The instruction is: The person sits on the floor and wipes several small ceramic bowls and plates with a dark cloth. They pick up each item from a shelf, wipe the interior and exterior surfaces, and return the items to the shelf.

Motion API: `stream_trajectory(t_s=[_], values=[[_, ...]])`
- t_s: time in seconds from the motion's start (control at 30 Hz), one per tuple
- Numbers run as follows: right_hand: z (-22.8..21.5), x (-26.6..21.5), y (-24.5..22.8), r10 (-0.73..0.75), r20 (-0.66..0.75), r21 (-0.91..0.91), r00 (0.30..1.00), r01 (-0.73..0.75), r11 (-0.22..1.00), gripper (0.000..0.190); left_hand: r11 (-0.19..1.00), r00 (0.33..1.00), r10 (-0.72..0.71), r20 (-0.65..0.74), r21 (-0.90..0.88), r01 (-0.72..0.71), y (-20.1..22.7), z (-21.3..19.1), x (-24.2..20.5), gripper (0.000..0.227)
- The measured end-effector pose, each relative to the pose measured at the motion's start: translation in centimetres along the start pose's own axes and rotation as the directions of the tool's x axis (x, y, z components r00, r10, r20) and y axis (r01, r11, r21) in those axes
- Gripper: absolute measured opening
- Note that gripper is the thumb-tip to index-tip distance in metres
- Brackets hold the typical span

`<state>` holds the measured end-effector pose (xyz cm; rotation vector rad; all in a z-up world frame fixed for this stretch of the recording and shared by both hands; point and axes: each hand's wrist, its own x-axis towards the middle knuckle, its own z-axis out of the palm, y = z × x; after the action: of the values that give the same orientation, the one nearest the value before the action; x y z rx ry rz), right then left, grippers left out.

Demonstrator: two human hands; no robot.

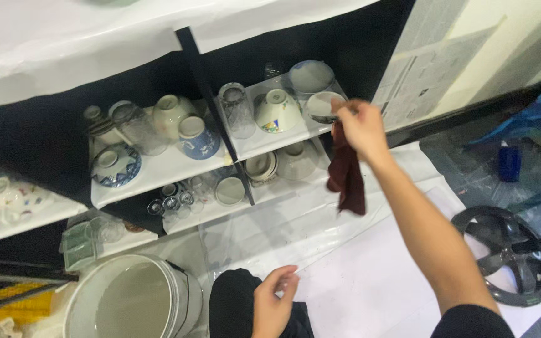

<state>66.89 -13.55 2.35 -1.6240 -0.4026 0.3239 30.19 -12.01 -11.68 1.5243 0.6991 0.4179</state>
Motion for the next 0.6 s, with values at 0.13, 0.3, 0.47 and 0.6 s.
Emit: stream_trajectory(t_s=[0.13,0.3,0.47,0.6], values=[[-0.2,5.6,-0.2,-0.05,-0.021,-0.431,0.999,0.036,0.902,0.038,0.998,0.997,0.061,0.053,-0.017,-0.06,3.6,1.7,0.3,0.023],[0.9,14.7,2.0,0.045,0.07,-0.835,0.997,0.034,0.549,0.037,0.984,0.983,0.161,0.09,-0.095,-0.153,6.9,3.2,0.5,0.022],[3.1,19.5,4.2,0.179,0.06,-0.93,0.982,-0.01,0.368,0.037,0.998,0.994,0.065,0.088,-0.006,-0.064,5.4,2.6,-1.1,0.02],[3.7,21.5,4.1,0.284,0.093,-0.965,0.954,0.016,0.263,0.034,0.999,0.997,-0.014,0.079,0.031,0.012,3.3,1.7,-2.1,0.021]])
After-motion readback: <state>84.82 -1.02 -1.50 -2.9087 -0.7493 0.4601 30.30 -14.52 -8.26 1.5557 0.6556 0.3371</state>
